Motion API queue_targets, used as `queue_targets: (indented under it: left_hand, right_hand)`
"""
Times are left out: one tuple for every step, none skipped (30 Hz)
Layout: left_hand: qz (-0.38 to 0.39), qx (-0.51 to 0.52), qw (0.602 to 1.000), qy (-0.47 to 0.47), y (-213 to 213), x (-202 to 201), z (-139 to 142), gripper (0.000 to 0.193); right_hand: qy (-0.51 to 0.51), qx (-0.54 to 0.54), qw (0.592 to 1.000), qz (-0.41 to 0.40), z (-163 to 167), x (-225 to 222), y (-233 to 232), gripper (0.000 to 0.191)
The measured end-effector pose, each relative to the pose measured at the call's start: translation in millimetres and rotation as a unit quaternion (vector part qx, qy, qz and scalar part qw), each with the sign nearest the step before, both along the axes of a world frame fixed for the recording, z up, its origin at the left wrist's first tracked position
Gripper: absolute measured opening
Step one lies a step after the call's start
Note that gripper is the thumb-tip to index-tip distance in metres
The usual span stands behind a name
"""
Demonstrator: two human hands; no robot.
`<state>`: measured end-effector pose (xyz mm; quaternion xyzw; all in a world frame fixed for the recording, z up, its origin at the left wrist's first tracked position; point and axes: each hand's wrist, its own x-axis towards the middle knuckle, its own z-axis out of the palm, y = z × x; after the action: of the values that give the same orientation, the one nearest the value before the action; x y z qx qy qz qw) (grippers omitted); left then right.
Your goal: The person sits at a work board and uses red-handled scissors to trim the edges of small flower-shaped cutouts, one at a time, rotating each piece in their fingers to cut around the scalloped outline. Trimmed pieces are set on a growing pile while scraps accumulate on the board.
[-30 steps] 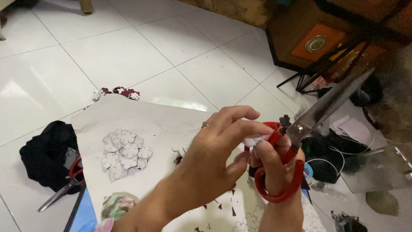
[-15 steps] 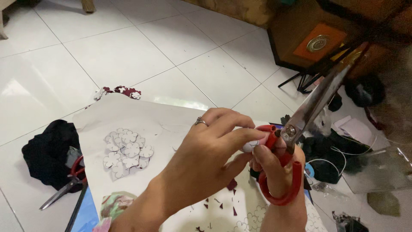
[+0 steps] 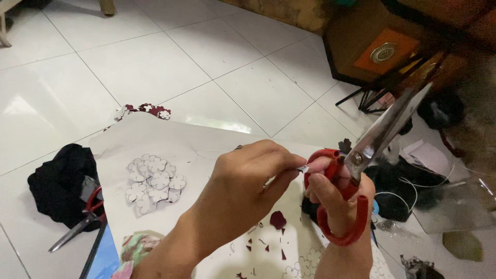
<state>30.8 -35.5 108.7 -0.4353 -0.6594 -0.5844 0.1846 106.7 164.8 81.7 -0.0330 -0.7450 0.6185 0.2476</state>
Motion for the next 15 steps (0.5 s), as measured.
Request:
queue_targets:
  left_hand:
    - [0.001,0.001,1.000,-0.004,0,0,0,0.012]
    - [-0.005,0.000,1.000,-0.007,0,0,0,0.012]
    - [-0.010,-0.001,1.000,-0.010,-1,0,0,0.012]
    - [-0.015,-0.003,1.000,-0.012,-1,0,0,0.012]
    - [-0.016,-0.004,1.000,-0.013,-1,1,0,0.012]
    - [-0.017,-0.006,1.000,-0.013,-1,2,1,0.012]
    - [-0.018,-0.007,1.000,-0.014,-1,2,1,0.013]
    - [-0.031,-0.009,0.999,-0.034,-1,2,1,0.014]
    - [-0.044,-0.012,0.998,-0.054,-1,3,2,0.014]
    - [-0.057,-0.015,0.996,-0.074,-1,3,3,0.015]
    - [-0.047,-0.009,0.997,-0.059,-1,4,4,0.016]
    - [-0.037,-0.004,0.998,-0.044,0,4,5,0.018]
    - [-0.027,0.001,0.999,-0.028,1,5,6,0.020]
    - [-0.023,0.008,0.999,-0.026,1,5,7,0.020]
    - [-0.019,0.014,0.999,-0.024,1,6,8,0.021]
  right_hand:
    - [-0.012,0.009,1.000,-0.018,0,0,0,0.023]
    - [-0.023,0.017,0.999,-0.036,0,0,-1,0.025]
    - [-0.018,0.002,0.999,-0.034,0,1,-1,0.027]
    - [-0.012,-0.014,0.999,-0.032,-1,1,-3,0.029]
    - [-0.005,-0.030,0.999,-0.029,-2,1,-4,0.032]
    - [0.006,-0.022,0.999,-0.024,-3,1,-5,0.030]
    - [0.016,-0.013,1.000,-0.019,-4,1,-6,0.027]
    - [0.027,-0.004,1.000,-0.014,-4,1,-6,0.025]
    - [0.027,0.003,0.999,-0.017,-5,2,-6,0.023]
    - [0.027,0.011,0.999,-0.020,-6,2,-7,0.020]
    - [0.027,0.018,0.999,-0.022,-7,2,-6,0.019]
    - [0.029,0.019,0.999,-0.026,-8,2,-6,0.018]
    - [0.033,0.019,0.999,-0.029,-9,2,-6,0.018]
    - [0.037,0.020,0.999,-0.032,-10,2,-7,0.018]
    - [0.036,0.015,0.999,-0.036,-11,2,-7,0.017]
